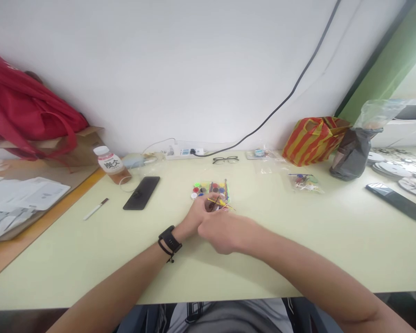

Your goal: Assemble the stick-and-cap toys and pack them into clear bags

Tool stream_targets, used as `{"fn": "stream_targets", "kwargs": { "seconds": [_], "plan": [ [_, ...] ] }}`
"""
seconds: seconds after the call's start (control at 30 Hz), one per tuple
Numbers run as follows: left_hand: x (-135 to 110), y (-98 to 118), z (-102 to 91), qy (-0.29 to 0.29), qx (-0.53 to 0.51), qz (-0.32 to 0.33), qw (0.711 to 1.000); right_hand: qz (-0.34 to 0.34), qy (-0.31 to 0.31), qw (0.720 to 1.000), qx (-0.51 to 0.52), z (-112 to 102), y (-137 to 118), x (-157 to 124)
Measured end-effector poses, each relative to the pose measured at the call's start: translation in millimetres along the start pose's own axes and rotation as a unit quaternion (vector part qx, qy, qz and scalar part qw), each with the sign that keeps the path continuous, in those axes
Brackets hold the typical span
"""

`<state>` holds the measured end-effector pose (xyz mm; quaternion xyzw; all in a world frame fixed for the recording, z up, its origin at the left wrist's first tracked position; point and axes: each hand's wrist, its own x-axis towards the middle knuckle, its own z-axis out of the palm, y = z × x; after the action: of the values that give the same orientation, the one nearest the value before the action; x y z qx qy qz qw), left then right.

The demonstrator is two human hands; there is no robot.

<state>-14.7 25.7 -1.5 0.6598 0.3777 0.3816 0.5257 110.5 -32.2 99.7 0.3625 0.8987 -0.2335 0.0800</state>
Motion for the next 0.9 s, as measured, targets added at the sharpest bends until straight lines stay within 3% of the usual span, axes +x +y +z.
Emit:
{"fn": "stream_targets", "kwargs": {
  "seconds": [0.07, 0.13, 0.2, 0.3, 0.4, 0.5, 0.63, 0.9],
  "plan": [
    [-1.1, 1.0, -3.0, -0.013, 0.008, 0.017, 1.0, -0.056, -0.04, 0.997, -0.045, -22.2, 5.4, -13.0],
    [-3.8, 2.5, -4.8, -0.027, 0.027, 0.038, 0.999, -0.147, 0.026, 0.989, 0.014, -44.0, 12.5, -25.9],
    [-6.2, 3.3, -3.6, -0.023, 0.069, 0.075, 0.994, -0.181, 0.093, 0.974, 0.103, -61.4, 20.6, -37.8],
    [-6.5, 2.0, 2.7, 0.02, 0.119, 0.082, 0.989, -0.124, 0.238, 0.944, 0.194, -76.9, 32.3, -53.3],
    [-5.3, -0.9, 8.0, 0.026, 0.106, 0.048, 0.993, -0.05, 0.387, 0.896, 0.213, -83.0, 42.0, -63.0],
    [-5.4, -1.9, 9.0, 0.031, 0.095, 0.028, 0.995, -0.008, 0.472, 0.859, 0.197, -84.6, 48.1, -65.1],
    [-5.7, 0.7, 7.7, 0.03, 0.101, 0.034, 0.994, 0.014, 0.47, 0.867, 0.163, -84.8, 49.0, -63.6],
    [-6.6, 5.4, 7.8, 0.057, 0.151, 0.05, 0.986, -0.013, 0.459, 0.879, 0.131, -78.8, 43.6, -58.6]
  ]
}}
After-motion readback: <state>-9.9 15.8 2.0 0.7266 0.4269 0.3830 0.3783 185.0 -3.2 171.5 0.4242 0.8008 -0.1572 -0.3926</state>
